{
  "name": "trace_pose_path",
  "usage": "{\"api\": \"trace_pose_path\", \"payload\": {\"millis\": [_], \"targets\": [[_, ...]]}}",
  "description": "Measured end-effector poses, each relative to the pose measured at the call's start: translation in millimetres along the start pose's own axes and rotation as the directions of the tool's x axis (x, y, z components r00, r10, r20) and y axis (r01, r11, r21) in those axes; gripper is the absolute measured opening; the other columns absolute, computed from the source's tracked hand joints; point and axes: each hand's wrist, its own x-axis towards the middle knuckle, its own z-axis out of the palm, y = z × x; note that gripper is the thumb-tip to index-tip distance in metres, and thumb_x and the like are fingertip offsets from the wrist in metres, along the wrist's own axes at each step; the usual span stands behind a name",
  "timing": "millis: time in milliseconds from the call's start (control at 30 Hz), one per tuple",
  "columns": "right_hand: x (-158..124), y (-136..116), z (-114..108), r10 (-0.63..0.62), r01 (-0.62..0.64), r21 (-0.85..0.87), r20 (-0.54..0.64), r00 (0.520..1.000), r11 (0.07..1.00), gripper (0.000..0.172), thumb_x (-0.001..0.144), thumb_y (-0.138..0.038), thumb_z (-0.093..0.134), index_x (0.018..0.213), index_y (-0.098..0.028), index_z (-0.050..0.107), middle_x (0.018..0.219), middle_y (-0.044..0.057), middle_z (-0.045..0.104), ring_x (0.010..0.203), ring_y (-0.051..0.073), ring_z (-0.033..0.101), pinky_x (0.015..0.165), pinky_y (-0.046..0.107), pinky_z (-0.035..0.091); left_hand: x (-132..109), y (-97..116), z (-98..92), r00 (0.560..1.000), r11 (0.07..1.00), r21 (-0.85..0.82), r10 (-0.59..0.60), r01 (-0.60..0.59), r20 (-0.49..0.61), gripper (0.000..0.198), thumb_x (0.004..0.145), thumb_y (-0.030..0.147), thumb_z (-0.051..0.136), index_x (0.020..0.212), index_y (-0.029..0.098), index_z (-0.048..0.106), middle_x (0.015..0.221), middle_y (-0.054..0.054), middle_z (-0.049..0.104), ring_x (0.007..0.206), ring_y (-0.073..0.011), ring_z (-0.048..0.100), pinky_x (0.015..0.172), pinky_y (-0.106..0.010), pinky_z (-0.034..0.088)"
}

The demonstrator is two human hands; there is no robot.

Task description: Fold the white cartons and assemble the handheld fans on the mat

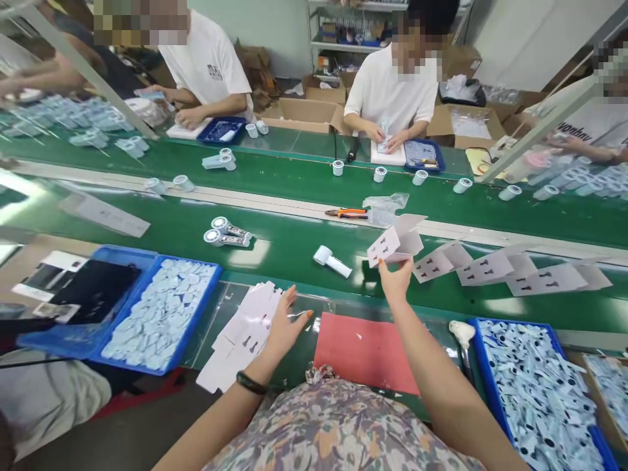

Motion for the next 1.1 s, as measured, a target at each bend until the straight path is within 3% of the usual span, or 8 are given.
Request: {"api": "trace_pose_path", "payload": {"millis": [167,333,433,500,567,767,933,1100], "targets": [[16,38,18,0.08,-0.087,-0.114,-0.06,0.995,0.99,0.099,0.068,-0.048,0.077,0.149,-0.009,0.038,0.15,0.026,0.05,0.136,0.037,0.053,0.118,0.05,0.041,-9,-66,-93.4,0.997,0.62,0.781,-0.039,0.078,-0.068,0.098,0.069,0.039,0.086,0.154,0.014,0.044,0.165,-0.024,0.036,0.157,-0.0481,0.021,0.126,-0.062,0.026],[-6,61,12,0.064,-0.07,-0.12,-0.054,0.997,0.99,0.11,0.065,-0.053,0.08,0.154,-0.007,0.035,0.148,0.027,0.052,0.128,0.037,0.06,0.112,0.051,0.046,-11,-81,-119.3,0.988,0.449,0.893,-0.151,0.04,0.032,0.094,0.073,0.047,0.086,0.155,0.02,0.047,0.168,-0.022,0.032,0.156,-0.0446,0.027,0.124,-0.055,0.032],[-58,50,24,0.136,-0.112,-0.161,0.141,0.981,0.98,0.08,0.082,-0.048,0.064,0.147,-0.005,0.046,0.125,0.023,0.068,0.108,0.033,0.069,0.101,0.048,0.053,-9,-79,-124.5,0.986,0.452,0.892,-0.153,0.011,0.065,0.091,0.075,0.049,0.085,0.155,0.024,0.048,0.168,-0.02,0.034,0.154,-0.044,0.031,0.123,-0.054,0.033],[-105,31,50,0.187,-0.1,-0.199,0.487,0.853,0.975,0.053,0.09,-0.041,0.053,0.133,-0.012,0.061,0.107,0.015,0.076,0.098,0.029,0.072,0.095,0.043,0.055,-9,-79,-126.8,0.984,0.448,0.894,-0.165,0.018,0.063,0.09,0.077,0.05,0.084,0.155,0.026,0.048,0.168,-0.019,0.034,0.152,-0.0437,0.034,0.121,-0.054,0.035],[-150,8,88,0.22,-0.063,-0.234,0.743,0.632,0.97,0.042,0.091,-0.032,0.054,0.129,-0.017,0.064,0.105,0.01,0.078,0.098,0.025,0.073,0.093,0.037,0.055,-10,-81,-127.6,0.986,0.44,0.898,-0.161,0.024,0.052,0.089,0.078,0.051,0.083,0.155,0.027,0.047,0.168,-0.018,0.034,0.151,-0.0434,0.034,0.119,-0.055,0.037],[-203,-38,165,0.259,-0.073,-0.275,0.739,0.621,0.959,0.014,0.085,-0.026,0.066,0.097,-0.02,0.07,0.101,0.009,0.077,0.103,0.026,0.071,0.093,0.037,0.051,-19,-89,-125.7,0.995,0.458,0.889,-0.089,-0.007,0.054,0.086,0.08,0.05,0.081,0.155,0.026,0.047,0.167,-0.018,0.036,0.151,-0.0435,0.036,0.119,-0.056,0.039],[-205,-47,138,0.213,-0.085,-0.207,0.746,0.631,0.975,0.008,0.086,-0.028,0.061,0.081,-0.023,0.06,0.097,0.007,0.075,0.098,0.025,0.07,0.091,0.038,0.053,-21,-81,-136.6,0.999,0.558,0.83,0.032,-0.011,-0.009,0.084,0.081,0.052,0.078,0.154,0.022,0.048,0.167,-0.018,0.037,0.153,-0.0443,0.033,0.123,-0.06,0.033],[-205,-49,69,0.145,-0.382,0.05,0.874,0.465,0.923,0.025,0.074,-0.035,0.07,0.095,-0.024,0.063,0.091,0.003,0.074,0.083,0.021,0.071,0.071,0.032,0.057,-11,-41,-148.3,0.997,0.792,0.609,0.067,-0.028,-0.042,0.065,0.092,0.05,0.059,0.149,0.018,0.054,0.148,-0.016,0.06,0.134,-0.0351,0.057,0.116,-0.053,0.044]]}}
